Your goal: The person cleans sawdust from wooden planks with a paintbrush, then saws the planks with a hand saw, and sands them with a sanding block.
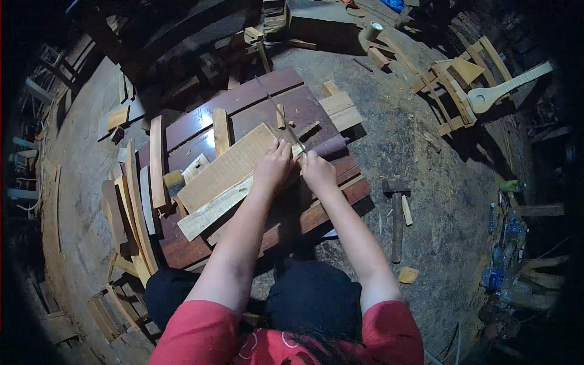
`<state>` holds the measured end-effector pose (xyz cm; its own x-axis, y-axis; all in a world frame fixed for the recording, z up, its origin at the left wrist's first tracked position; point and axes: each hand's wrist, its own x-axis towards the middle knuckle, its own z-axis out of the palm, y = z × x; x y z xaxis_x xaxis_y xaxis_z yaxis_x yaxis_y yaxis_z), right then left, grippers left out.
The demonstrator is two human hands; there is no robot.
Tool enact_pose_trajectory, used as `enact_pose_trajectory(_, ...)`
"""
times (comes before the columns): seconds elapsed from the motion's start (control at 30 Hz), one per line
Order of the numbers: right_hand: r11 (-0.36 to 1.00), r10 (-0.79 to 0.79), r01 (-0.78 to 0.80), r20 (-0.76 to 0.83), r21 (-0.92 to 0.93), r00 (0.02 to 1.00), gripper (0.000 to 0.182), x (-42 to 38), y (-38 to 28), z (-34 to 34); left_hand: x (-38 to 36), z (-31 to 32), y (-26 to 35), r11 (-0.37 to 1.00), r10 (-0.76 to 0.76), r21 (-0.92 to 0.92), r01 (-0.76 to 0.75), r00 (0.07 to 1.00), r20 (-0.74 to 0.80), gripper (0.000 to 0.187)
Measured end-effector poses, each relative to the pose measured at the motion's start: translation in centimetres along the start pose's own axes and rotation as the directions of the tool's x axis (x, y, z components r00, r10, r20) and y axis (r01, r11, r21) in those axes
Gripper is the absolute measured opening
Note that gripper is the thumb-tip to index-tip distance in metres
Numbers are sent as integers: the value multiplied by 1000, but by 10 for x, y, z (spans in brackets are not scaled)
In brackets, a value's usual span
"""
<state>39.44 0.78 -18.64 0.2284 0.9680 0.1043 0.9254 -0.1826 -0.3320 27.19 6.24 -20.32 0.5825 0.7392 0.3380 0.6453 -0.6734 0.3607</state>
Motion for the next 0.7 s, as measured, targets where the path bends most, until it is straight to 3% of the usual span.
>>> enact_pose_trajectory(0.4,998,55,-55,34,-1,998,21,-45,18,-4,0,-3,3,1000,1,-26,0,1000,10,32)
enact_pose_trajectory(0.57,998,46,-43,83,-36,996,20,-104,40,-26,0,-6,4,998,-36,-54,40,996,85,32)
enact_pose_trajectory(0.7,994,100,-90,179,-64,979,21,-111,38,-33,-2,1,-1,999,-3,-48,5,999,53,33)
